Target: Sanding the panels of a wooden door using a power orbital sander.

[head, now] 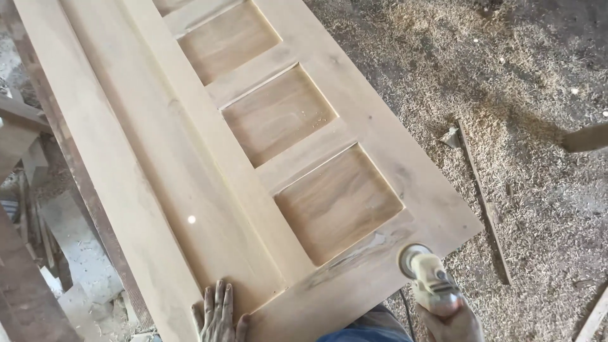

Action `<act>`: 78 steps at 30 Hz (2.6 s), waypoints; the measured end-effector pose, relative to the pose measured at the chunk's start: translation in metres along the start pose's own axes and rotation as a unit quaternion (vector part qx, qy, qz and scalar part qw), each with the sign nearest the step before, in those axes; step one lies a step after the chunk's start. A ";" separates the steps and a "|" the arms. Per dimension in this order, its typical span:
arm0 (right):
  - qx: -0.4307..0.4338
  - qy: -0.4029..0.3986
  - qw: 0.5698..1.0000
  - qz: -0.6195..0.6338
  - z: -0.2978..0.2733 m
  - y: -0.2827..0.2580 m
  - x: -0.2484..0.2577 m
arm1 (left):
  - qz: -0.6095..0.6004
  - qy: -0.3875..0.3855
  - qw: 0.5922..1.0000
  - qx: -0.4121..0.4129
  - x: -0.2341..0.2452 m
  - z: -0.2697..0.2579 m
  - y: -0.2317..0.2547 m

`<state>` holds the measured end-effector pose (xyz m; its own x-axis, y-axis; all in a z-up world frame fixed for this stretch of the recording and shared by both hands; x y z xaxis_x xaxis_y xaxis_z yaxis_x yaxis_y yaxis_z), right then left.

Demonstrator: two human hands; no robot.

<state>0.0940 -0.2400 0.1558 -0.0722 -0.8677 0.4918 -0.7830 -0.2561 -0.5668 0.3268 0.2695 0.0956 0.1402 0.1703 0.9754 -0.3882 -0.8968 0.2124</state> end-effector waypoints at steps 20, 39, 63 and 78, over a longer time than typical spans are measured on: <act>0.027 -0.013 0.994 -0.103 0.067 -0.180 0.028 | -0.005 -0.052 0.997 0.050 0.028 0.001 0.011; 0.099 -0.185 0.938 -0.276 -0.018 -0.199 -0.120 | -0.062 -0.135 0.945 0.292 -0.008 -0.026 -0.090; -0.059 -0.006 0.994 -0.087 0.113 -0.116 0.094 | -0.112 -0.053 0.929 0.348 0.002 -0.058 -0.115; 0.057 -0.097 0.985 -0.129 0.023 -0.179 -0.085 | -0.113 -0.063 0.939 0.318 0.001 -0.061 -0.112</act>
<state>0.2546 -0.1298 0.2005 0.2489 -0.8298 0.4994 -0.6849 -0.5154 -0.5150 0.3147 0.3953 0.0762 0.2761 0.3722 0.8861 0.2811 -0.9129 0.2959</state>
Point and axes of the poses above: each hand's wrist, its own z-axis towards the middle knuckle, its own x-axis out of the back of the hand, y = z × x, the point moved 10 cm from there along z, towards the middle knuckle, and after that the axes turned 14 degrees about -y, right-handed, at the moved point
